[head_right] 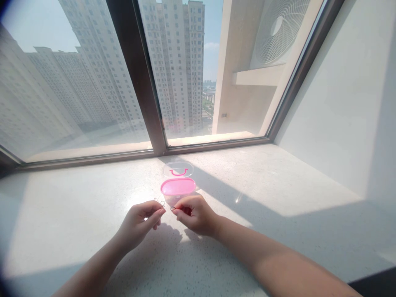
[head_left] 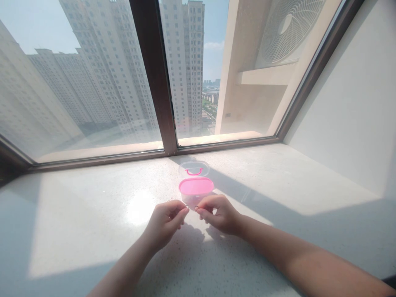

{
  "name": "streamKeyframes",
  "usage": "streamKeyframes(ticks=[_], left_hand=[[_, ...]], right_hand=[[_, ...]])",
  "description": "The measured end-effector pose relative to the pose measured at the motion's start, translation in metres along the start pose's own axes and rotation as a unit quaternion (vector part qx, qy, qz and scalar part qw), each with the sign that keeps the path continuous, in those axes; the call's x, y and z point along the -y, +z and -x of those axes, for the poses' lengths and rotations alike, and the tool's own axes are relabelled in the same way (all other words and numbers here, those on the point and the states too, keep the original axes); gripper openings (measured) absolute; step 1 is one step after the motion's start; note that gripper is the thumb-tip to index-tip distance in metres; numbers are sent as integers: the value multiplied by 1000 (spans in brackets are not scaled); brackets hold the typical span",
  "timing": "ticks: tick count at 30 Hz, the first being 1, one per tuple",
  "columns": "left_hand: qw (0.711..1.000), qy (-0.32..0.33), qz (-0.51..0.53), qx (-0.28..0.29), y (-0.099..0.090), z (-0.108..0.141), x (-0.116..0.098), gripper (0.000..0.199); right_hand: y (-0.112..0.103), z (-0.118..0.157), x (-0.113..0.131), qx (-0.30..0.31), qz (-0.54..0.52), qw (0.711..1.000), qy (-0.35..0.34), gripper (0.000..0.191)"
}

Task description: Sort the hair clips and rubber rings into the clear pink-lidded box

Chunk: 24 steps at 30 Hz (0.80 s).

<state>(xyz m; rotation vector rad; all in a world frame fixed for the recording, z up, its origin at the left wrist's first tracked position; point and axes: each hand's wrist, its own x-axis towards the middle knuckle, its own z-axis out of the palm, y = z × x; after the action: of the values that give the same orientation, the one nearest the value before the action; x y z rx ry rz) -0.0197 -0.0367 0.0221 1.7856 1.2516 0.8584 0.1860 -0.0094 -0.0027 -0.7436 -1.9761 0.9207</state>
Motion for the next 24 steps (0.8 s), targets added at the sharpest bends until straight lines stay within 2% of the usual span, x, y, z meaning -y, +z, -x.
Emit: streamKeyframes(ticks=[24], left_hand=[[1000, -3, 6, 5, 1, 0, 4, 28]], right_hand=[[0, 0, -1, 2, 3, 1000, -6, 18]])
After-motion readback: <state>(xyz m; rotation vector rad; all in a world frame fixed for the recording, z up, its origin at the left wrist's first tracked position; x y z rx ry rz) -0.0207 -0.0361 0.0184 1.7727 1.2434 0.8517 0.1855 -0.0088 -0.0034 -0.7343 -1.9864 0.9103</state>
